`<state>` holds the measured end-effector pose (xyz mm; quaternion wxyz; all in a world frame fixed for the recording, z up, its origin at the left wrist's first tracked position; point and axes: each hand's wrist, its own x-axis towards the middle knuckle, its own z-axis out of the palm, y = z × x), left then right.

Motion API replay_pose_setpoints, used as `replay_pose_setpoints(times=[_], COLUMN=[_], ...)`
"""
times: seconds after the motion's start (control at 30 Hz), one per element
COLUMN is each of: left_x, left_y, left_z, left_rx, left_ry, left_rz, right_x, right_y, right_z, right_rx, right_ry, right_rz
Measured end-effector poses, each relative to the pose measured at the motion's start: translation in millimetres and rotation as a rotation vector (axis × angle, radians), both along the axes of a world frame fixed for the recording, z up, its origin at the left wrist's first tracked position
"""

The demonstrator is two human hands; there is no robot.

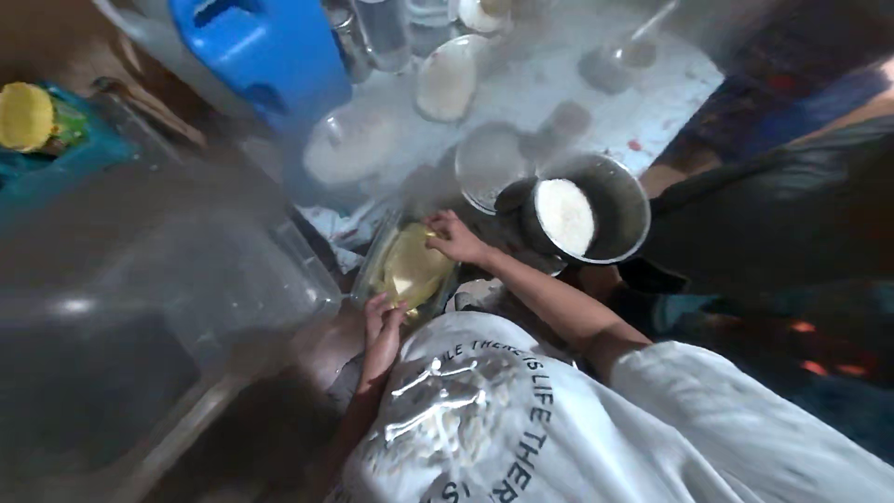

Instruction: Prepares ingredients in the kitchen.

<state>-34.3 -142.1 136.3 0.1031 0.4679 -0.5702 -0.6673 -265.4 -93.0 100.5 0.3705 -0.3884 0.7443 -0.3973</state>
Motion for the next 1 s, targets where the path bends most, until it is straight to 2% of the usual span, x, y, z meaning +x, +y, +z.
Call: replay_pose_setpoints(times=[0.1,0.17,0.23,0.33,0.4,0.47,0.53,0.57,0.67,0.73,0.8,0.87,0.93,1.0], left_x=[-3,-7,-13,-25,-34,-42,-47,-46,-37,-36,-40,-44,-47,-50], left_y=[0,-3,-9,-14,-12,-10,-9,-9,-13,-22,-28,-32,-32,-29], left_z=[0,2,4,9,13,18,26,26,12,2,-14,-42,-59,-61], left_rx=[-0.129,-0.210,-0.271,-0.318,-0.342,-0.419,-0.531,-0.629,-0.956,-0.902,-0.685,-0.572,-0.587,-0.671], left_ry=[-0.019,-0.062,-0.085,-0.109,-0.148,-0.217,-0.302,-0.315,-0.221,-0.223,-0.247,-0.190,-0.145,-0.161], left_rz=[-0.117,-0.178,-0.196,-0.194,-0.251,-0.391,-0.586,-0.625,-0.469,-0.431,-0.469,-0.427,-0.350,-0.320], right_x=[6,12,20,33,45,56,63,63,58,52,50,53,54,55], right_y=[-10,-13,-11,-7,-6,-8,-12,-15,-18,-15,-11,-9,-8,-6], right_z=[0,4,3,-13,-29,-41,-45,-47,-55,-52,-51,-53,-54,-49], right_rx=[-0.093,-0.097,-0.040,0.058,0.057,0.019,0.010,0.006,-0.057,-0.028,0.028,0.039,0.034,0.043], right_ry=[-0.387,-0.484,-0.382,-0.001,0.196,0.245,0.187,0.146,0.067,-0.012,-0.117,-0.188,-0.206,-0.181], right_rz=[-0.126,-0.109,0.054,0.419,0.555,0.501,0.354,0.300,0.223,0.188,0.132,0.095,0.108,0.140])
